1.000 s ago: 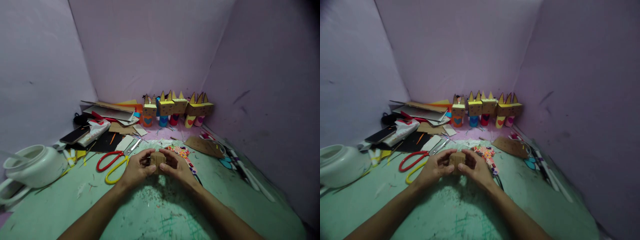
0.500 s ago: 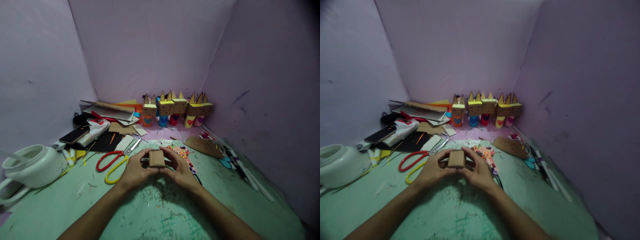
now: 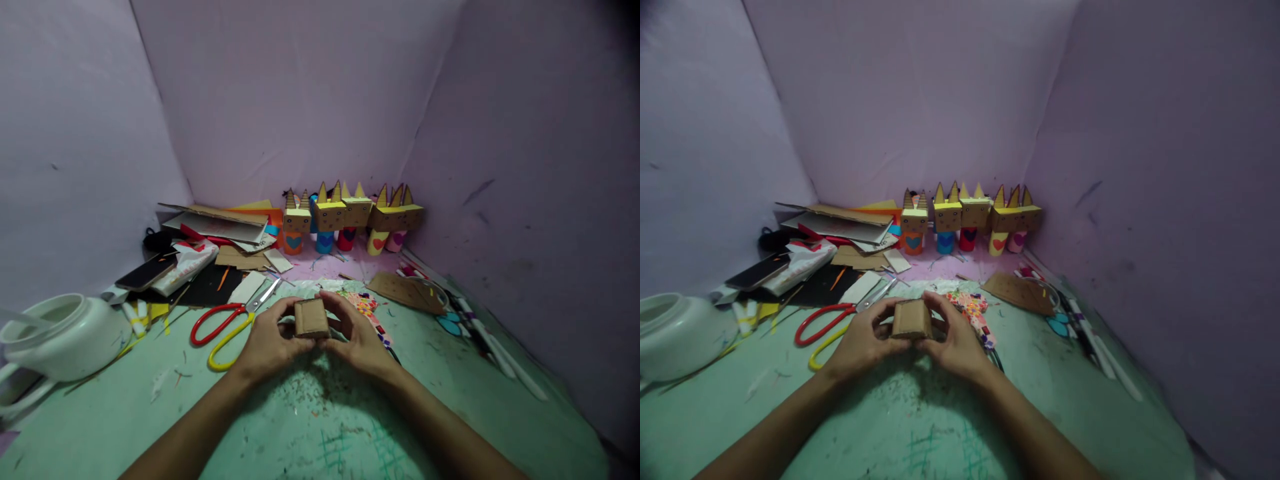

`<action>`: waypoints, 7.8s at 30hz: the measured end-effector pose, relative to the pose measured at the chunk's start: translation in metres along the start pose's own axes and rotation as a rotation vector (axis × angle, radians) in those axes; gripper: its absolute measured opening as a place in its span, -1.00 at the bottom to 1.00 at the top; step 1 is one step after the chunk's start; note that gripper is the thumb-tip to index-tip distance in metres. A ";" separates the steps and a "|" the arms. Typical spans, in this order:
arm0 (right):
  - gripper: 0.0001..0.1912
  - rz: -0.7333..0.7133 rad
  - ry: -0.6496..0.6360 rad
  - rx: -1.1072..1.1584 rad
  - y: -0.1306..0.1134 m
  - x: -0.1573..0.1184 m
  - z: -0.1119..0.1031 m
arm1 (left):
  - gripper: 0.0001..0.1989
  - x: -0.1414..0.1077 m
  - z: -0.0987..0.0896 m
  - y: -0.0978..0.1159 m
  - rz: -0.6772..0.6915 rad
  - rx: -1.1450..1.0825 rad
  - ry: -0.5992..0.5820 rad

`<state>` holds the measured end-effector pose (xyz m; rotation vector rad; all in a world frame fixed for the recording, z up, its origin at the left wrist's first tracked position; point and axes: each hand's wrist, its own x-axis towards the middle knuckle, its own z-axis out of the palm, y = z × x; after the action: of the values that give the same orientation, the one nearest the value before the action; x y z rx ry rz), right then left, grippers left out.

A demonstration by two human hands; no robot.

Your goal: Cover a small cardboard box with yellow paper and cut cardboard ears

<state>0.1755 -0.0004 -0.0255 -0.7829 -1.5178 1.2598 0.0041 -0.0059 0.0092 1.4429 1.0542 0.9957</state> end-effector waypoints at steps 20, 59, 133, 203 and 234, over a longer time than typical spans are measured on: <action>0.02 -0.200 -0.087 -0.389 -0.008 -0.005 0.004 | -0.23 -0.002 -0.002 -0.010 0.030 0.261 -0.199; -0.59 -0.333 -0.068 -0.845 -0.011 -0.004 0.003 | -0.59 -0.008 -0.017 -0.007 0.365 1.053 -0.099; -0.28 -0.259 0.216 -0.419 0.005 0.003 0.007 | -0.63 0.006 -0.001 -0.004 -0.187 -0.696 0.057; -0.22 -0.095 0.047 -0.504 -0.012 0.002 -0.021 | -0.56 0.009 -0.031 -0.010 0.078 -0.056 0.317; -0.49 -0.296 0.011 -0.177 -0.012 -0.008 -0.010 | -0.39 -0.008 -0.014 -0.011 0.637 0.473 -0.002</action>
<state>0.1889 -0.0071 -0.0160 -0.6465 -1.6825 0.9101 -0.0122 -0.0094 -0.0004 2.2542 0.8726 1.2294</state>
